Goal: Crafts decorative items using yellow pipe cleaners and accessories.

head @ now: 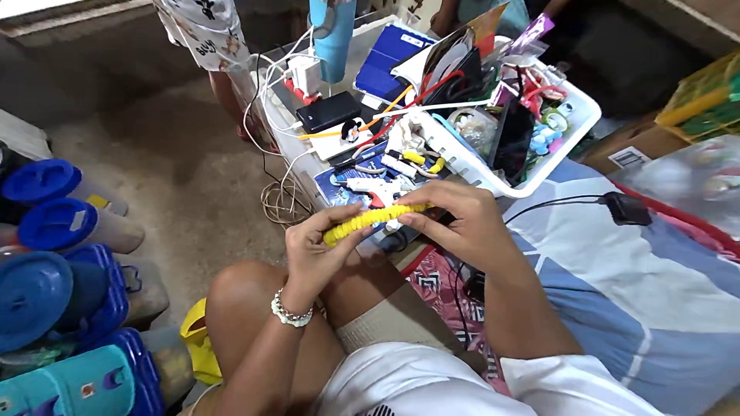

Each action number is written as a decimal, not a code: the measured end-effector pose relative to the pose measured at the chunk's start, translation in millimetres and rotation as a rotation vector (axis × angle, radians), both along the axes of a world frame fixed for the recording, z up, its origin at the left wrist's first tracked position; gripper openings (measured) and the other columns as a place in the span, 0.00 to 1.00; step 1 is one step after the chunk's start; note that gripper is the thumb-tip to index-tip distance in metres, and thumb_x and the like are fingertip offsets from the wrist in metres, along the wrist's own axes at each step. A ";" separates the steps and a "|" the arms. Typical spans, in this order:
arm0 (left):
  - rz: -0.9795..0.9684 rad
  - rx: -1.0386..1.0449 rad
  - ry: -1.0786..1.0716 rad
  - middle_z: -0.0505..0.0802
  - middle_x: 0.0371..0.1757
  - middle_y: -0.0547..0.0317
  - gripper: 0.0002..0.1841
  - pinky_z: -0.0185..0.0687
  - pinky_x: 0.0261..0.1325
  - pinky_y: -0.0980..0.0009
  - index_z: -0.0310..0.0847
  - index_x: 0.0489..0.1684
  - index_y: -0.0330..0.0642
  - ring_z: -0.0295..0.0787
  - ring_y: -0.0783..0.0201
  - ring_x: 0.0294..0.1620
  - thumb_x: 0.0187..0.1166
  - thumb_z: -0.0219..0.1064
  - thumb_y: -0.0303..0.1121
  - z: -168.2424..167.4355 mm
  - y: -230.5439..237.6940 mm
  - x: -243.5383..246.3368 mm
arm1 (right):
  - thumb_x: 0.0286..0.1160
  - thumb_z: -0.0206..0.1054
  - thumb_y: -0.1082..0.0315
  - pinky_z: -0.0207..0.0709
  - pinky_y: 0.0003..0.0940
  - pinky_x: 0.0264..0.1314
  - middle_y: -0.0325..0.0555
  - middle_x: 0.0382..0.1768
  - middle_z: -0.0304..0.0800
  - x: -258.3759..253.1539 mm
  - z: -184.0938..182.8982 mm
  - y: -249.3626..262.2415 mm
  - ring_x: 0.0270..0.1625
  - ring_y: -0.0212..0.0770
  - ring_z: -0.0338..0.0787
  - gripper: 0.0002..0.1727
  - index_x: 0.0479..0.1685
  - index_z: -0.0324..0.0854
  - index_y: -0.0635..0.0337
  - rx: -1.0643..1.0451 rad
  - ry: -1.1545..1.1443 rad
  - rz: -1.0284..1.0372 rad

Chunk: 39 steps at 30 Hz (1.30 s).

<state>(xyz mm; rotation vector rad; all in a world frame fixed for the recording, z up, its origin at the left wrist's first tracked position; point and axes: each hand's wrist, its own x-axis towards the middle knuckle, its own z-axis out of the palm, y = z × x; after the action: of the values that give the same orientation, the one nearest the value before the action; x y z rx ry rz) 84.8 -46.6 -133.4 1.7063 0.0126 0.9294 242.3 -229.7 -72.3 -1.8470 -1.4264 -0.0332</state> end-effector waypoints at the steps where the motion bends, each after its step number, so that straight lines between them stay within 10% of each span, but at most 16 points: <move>1: 0.000 -0.013 0.005 0.97 0.49 0.57 0.19 0.94 0.53 0.72 0.86 0.58 0.31 0.96 0.70 0.47 0.69 0.80 0.25 1.6 -0.8 -0.3 | 0.81 0.69 0.54 0.81 0.23 0.44 0.35 0.40 0.92 -0.4 -0.2 0.4 0.39 0.24 0.85 0.14 0.48 0.93 0.54 0.003 0.005 -0.003; 17: 0.046 -0.083 -0.026 0.94 0.50 0.59 0.14 0.94 0.48 0.71 0.87 0.53 0.34 0.94 0.70 0.44 0.70 0.79 0.24 4.8 -1.6 -6.6 | 0.82 0.68 0.56 0.84 0.21 0.48 0.38 0.46 0.92 -4.8 0.9 6.8 0.44 0.24 0.88 0.16 0.53 0.90 0.58 0.013 0.056 -0.008; 23: 0.018 -0.089 -0.011 0.96 0.49 0.57 0.14 0.95 0.47 0.72 0.88 0.52 0.32 0.95 0.69 0.44 0.69 0.80 0.23 5.4 -4.9 -5.5 | 0.76 0.72 0.50 0.73 0.50 0.69 0.36 0.52 0.93 -14.4 -0.7 19.4 0.57 0.33 0.88 0.20 0.58 0.89 0.53 0.027 -0.015 0.021; 39: 0.010 -0.070 -0.058 0.92 0.53 0.58 0.11 0.93 0.50 0.72 0.89 0.51 0.37 0.92 0.69 0.50 0.73 0.77 0.25 2.8 -5.1 -3.8 | 0.83 0.66 0.57 0.74 0.44 0.68 0.32 0.38 0.92 -22.5 -1.9 25.9 0.46 0.26 0.88 0.13 0.44 0.90 0.55 0.029 0.043 0.029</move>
<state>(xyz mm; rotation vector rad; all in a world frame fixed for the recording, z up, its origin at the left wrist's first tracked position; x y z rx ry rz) 81.0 -51.7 -130.6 1.6156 0.0150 0.9741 219.9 -203.9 -74.2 -1.7932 -1.4153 0.0009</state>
